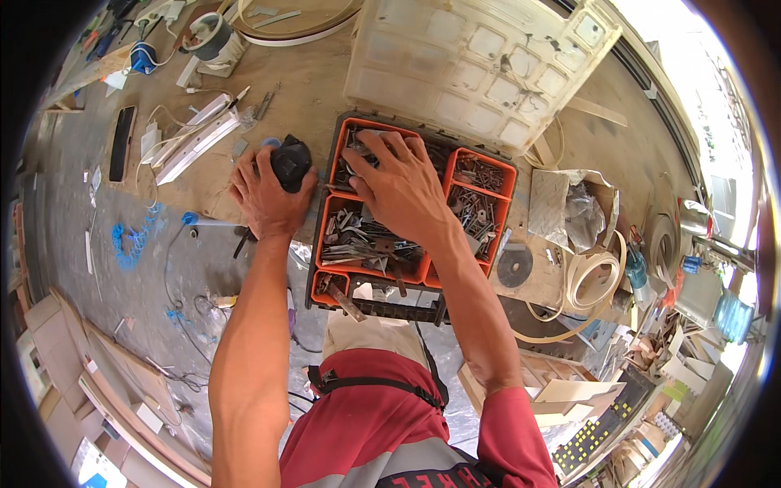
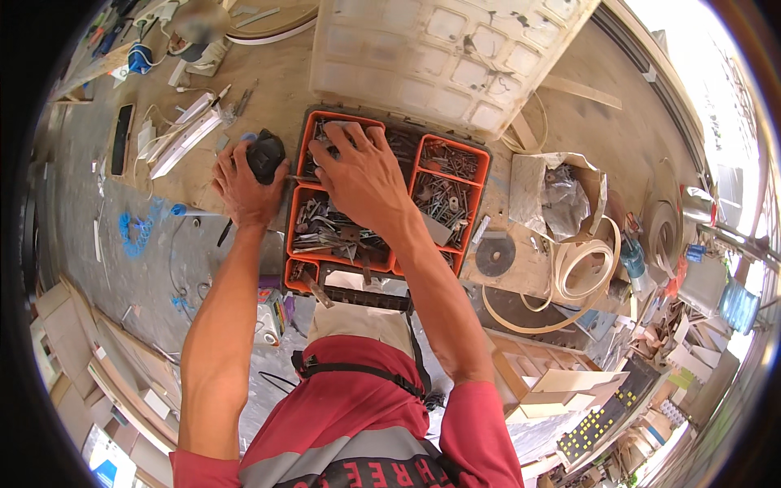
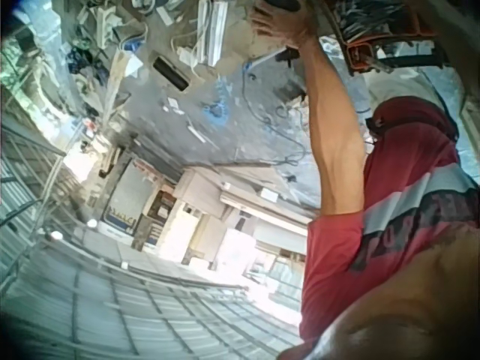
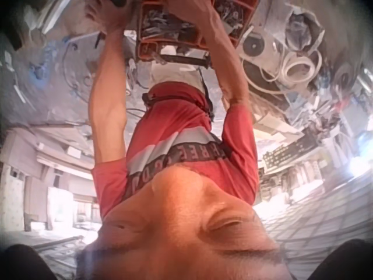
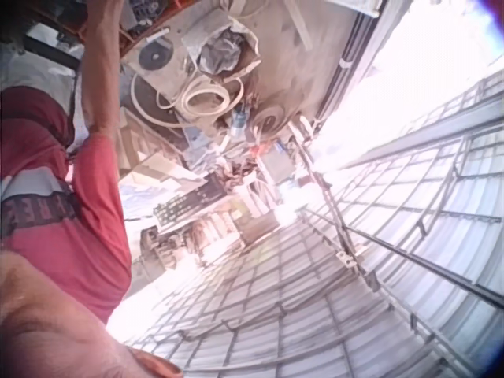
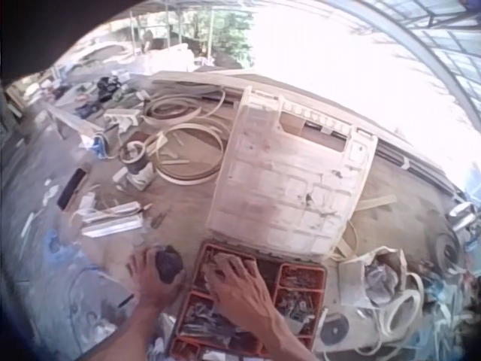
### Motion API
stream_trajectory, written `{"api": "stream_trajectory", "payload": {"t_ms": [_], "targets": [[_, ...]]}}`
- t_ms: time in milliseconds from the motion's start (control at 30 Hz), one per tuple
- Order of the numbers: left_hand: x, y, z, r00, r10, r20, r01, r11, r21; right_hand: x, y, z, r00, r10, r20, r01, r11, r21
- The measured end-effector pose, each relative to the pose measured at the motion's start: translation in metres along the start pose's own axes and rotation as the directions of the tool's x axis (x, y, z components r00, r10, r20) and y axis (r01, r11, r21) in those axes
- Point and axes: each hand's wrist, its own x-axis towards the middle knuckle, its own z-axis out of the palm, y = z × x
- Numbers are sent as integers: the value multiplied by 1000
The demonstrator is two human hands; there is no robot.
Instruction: The person sorts through a multi-compartment orange organizer filled with various screws, bolts, and nuts. They pick up individual fasteners, examine them, and place them into different compartments within the organizer.
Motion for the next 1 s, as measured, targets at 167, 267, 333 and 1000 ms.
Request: {"api": "stream_trajectory", "payload": {"t_ms": [167, 267, 333, 1000], "targets": [[-1, -1, 0, 1000, 2, -5, -3, 1000, -23, -20, 10, -5, 997, 58, 46, -56, 997, -44], [-2, -1, -2, 1000, -4, -1, 4, 1000, -17, -33, 17, -4, 998, 62, 17, -62, 998, 23], [2, 0, -1, 1000, 3, -7, -3, 1000, -29, -33, 19, -4, 999, 40, -5, -39, 999, 34], [5, 1, -1, 1000, -3, 4, 3, 999, -40, -7, 25, 2, 998, -49, -29, 50, 998, 27]]}}
